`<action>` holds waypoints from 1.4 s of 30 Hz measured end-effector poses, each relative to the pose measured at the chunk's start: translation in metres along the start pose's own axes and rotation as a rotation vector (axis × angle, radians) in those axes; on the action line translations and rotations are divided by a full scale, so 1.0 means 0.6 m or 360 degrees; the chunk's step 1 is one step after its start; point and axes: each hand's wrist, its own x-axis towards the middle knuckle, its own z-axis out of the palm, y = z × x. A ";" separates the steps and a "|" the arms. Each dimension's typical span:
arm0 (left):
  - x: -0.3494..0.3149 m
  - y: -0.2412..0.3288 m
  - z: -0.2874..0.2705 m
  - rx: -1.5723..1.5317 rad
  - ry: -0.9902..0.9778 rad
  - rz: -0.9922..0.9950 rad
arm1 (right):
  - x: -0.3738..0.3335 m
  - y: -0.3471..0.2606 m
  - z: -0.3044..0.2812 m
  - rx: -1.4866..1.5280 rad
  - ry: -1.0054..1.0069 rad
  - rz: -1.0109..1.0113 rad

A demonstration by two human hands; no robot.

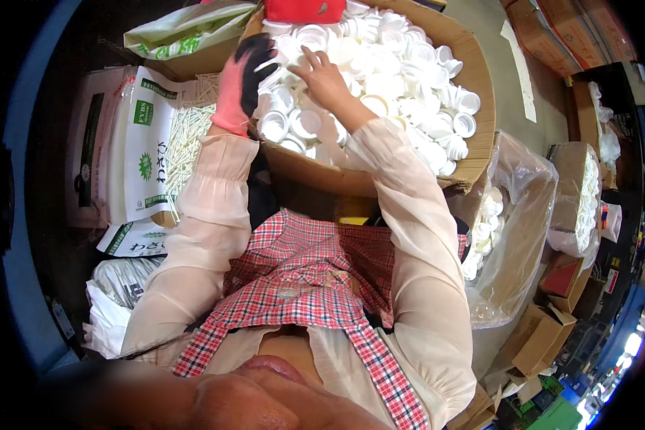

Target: The person sits on the floor and repeatedly picks up white plastic lids from a large cardboard box. They place a lid on their left palm and use their right hand to press or adjust it, then return it to the box. The process is repeated continuously throughout the clip.

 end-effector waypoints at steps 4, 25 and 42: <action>-0.019 -0.008 -0.021 0.1983 -0.0241 0.0535 | 0.058 0.001 -0.016 0.0319 -0.0002 -0.0064; -0.037 0.032 0.011 -0.1470 -0.1097 -0.0623 | -0.054 -0.099 -0.223 0.1972 0.0562 0.1180; -0.087 0.034 0.086 0.0175 -0.0771 -0.0434 | -0.146 -0.096 -0.319 -0.0552 0.0123 -0.0313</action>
